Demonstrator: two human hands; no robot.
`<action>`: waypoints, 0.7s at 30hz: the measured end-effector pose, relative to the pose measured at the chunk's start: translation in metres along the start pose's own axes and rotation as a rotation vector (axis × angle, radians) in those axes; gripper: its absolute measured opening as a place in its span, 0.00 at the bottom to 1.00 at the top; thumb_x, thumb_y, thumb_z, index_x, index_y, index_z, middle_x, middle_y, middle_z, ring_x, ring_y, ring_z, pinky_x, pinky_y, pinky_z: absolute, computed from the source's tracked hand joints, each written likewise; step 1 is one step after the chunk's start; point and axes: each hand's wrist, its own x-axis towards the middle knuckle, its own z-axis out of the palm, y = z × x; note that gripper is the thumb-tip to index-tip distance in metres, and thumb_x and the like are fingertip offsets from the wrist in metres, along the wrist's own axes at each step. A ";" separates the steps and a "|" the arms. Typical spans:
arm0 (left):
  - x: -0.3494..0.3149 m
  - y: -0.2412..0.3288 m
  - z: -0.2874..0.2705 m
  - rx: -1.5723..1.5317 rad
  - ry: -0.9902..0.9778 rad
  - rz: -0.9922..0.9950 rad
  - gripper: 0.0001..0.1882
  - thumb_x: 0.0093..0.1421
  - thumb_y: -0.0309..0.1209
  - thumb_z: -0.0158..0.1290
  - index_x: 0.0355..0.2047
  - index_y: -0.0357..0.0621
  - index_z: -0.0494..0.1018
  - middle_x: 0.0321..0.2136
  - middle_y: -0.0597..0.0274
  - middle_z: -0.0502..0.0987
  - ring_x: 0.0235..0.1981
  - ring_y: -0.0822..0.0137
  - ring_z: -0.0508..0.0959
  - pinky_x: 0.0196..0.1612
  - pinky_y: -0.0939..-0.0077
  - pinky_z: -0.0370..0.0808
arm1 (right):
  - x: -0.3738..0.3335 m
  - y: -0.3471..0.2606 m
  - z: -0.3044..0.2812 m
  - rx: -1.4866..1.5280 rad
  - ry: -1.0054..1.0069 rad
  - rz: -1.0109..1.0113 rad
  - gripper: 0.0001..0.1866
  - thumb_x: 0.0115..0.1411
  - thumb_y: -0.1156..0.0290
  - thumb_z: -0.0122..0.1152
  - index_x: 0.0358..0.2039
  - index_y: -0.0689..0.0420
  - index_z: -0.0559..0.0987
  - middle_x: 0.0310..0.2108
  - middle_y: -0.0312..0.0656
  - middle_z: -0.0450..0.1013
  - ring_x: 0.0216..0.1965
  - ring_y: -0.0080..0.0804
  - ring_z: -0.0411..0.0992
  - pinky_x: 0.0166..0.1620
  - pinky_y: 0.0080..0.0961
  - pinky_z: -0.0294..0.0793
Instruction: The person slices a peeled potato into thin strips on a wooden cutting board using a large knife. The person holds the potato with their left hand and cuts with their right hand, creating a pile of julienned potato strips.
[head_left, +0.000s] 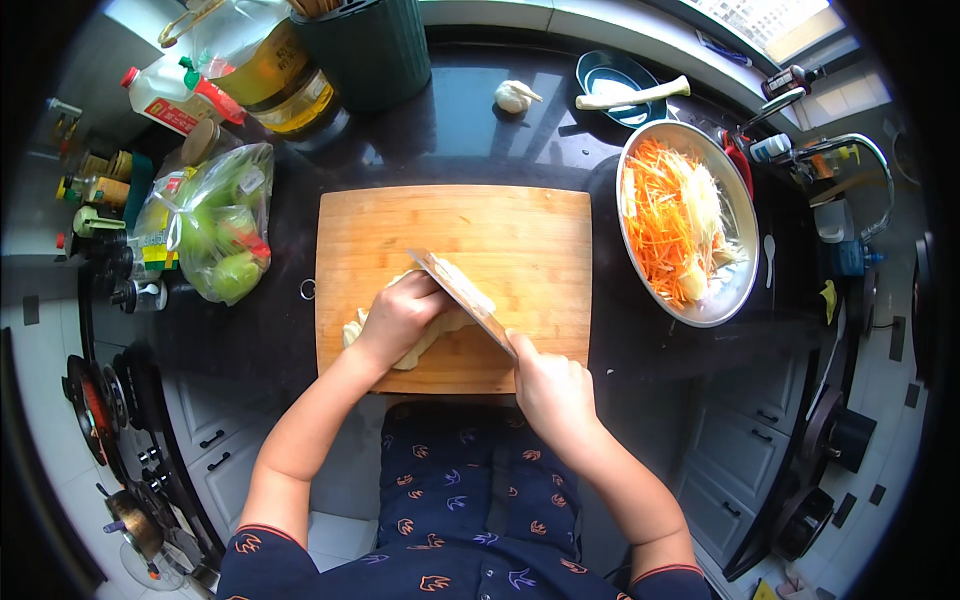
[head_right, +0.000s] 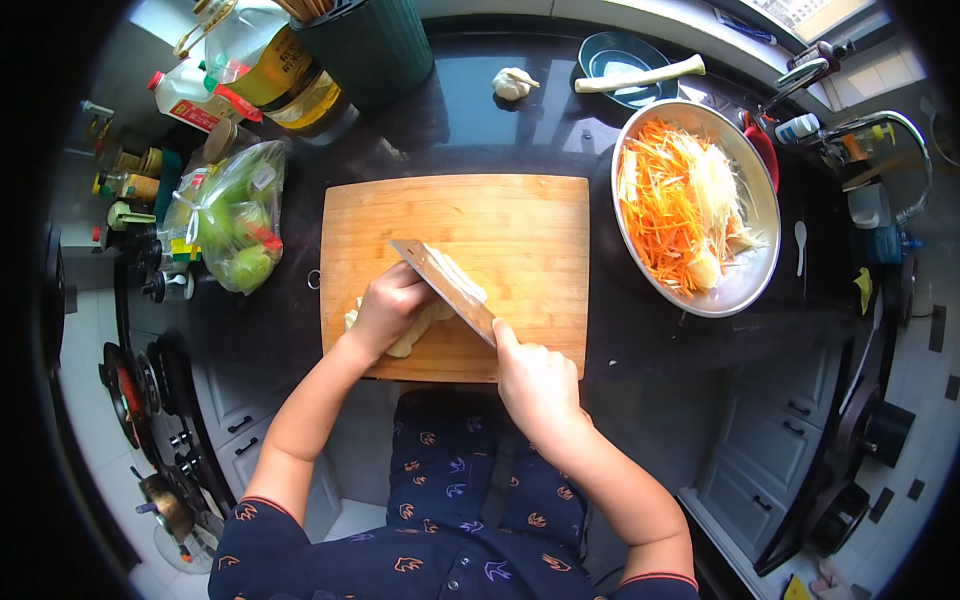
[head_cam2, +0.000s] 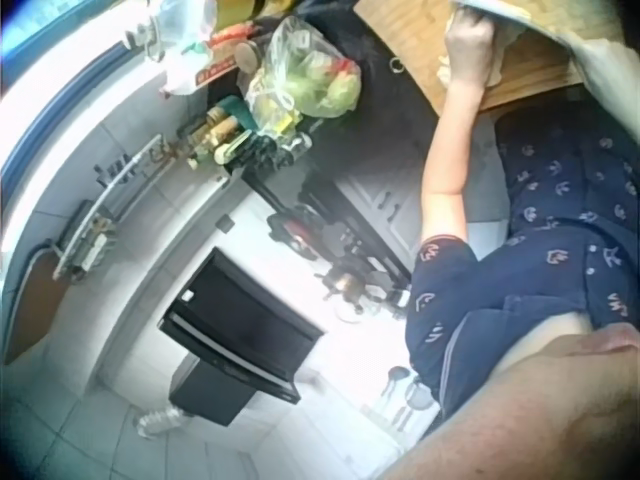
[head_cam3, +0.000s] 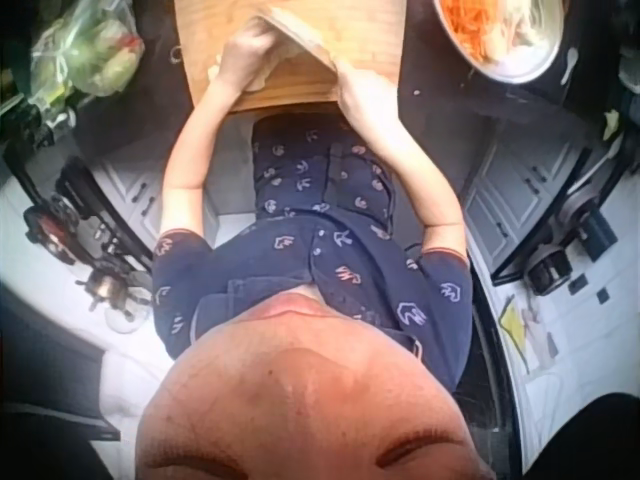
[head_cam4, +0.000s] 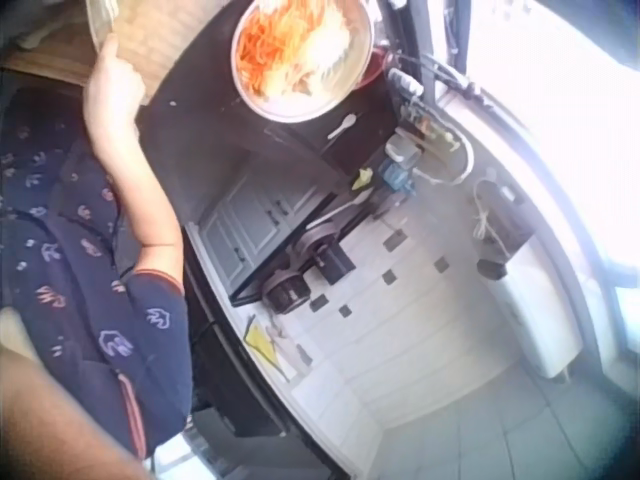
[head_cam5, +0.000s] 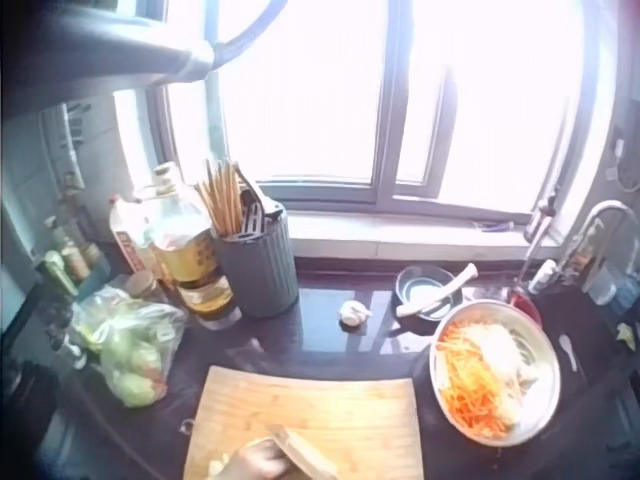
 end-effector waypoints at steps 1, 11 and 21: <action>-0.001 0.000 -0.001 0.003 -0.009 0.001 0.07 0.53 0.28 0.62 0.34 0.46 0.82 0.36 0.63 0.82 0.40 0.60 0.82 0.41 0.69 0.82 | 0.001 0.000 0.000 0.011 0.006 -0.002 0.22 0.59 0.75 0.58 0.56 0.56 0.75 0.17 0.51 0.76 0.20 0.51 0.78 0.26 0.44 0.79; 0.001 -0.008 -0.008 -0.028 -0.027 0.007 0.09 0.56 0.25 0.59 0.38 0.46 0.82 0.38 0.64 0.81 0.40 0.60 0.82 0.40 0.71 0.82 | -0.015 0.004 -0.023 0.139 0.023 0.013 0.16 0.66 0.71 0.59 0.53 0.53 0.78 0.18 0.53 0.75 0.21 0.54 0.77 0.27 0.47 0.77; 0.000 -0.006 -0.006 -0.033 0.006 -0.012 0.08 0.56 0.25 0.58 0.37 0.45 0.81 0.36 0.65 0.81 0.39 0.62 0.82 0.38 0.71 0.82 | -0.022 0.000 -0.032 0.021 -0.005 0.003 0.18 0.63 0.72 0.60 0.54 0.53 0.78 0.18 0.53 0.76 0.21 0.53 0.78 0.26 0.46 0.78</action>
